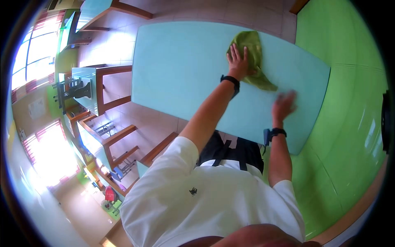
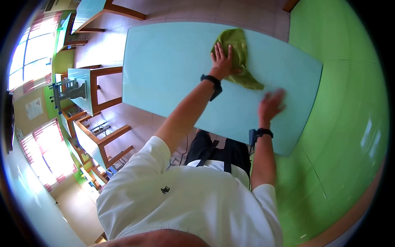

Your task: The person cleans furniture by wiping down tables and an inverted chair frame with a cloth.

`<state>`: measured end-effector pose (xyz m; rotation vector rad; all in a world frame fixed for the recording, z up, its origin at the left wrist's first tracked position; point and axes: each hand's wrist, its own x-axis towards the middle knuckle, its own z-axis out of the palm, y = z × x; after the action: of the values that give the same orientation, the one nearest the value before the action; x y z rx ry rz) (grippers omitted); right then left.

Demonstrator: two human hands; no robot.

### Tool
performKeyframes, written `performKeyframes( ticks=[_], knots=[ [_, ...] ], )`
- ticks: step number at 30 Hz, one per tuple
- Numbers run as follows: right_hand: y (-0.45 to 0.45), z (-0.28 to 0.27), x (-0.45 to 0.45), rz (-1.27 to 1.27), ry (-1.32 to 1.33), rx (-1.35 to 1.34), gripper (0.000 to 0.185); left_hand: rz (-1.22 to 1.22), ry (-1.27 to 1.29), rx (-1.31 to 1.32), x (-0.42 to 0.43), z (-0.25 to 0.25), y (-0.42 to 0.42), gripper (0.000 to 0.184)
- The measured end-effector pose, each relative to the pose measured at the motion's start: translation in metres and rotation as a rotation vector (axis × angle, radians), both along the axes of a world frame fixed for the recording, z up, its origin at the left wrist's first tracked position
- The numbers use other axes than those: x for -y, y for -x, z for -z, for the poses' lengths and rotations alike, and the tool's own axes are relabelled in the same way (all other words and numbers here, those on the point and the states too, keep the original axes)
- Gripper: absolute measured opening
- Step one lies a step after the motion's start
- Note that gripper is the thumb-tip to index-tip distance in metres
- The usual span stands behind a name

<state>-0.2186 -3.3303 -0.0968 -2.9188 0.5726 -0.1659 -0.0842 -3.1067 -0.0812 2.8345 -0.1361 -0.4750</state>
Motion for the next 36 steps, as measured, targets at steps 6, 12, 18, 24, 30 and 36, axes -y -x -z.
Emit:
performKeyframes(
  ticks=[6, 12, 18, 24, 30, 36],
  knots=[
    [-0.001, -0.007, 0.052, 0.158, -0.014, 0.006, 0.054, 0.124, 0.026, -0.056, 0.130, -0.006, 0.066, 0.138],
    [0.001, -0.019, 0.056, 0.126, 0.001, -0.012, 0.052, -0.209, 0.155, 0.054, 0.059, 0.007, -0.002, 0.119],
    [0.009, -0.008, 0.054, 0.130, 0.055, 0.010, 0.053, -0.736, -0.046, 0.007, -0.122, 0.020, -0.037, 0.094],
    [0.009, -0.012, 0.052, 0.164, 0.036, -0.025, 0.054, -0.998, -0.138, -0.087, -0.184, 0.032, -0.015, 0.094],
    [0.013, -0.005, 0.052, 0.142, 0.034, -0.022, 0.055, -0.911, -0.067, -0.127, -0.094, 0.020, -0.069, 0.093],
    [0.010, -0.007, 0.049, 0.144, 0.030, -0.051, 0.056, -0.430, 0.080, 0.026, 0.065, 0.046, -0.031, 0.093]
  ],
)
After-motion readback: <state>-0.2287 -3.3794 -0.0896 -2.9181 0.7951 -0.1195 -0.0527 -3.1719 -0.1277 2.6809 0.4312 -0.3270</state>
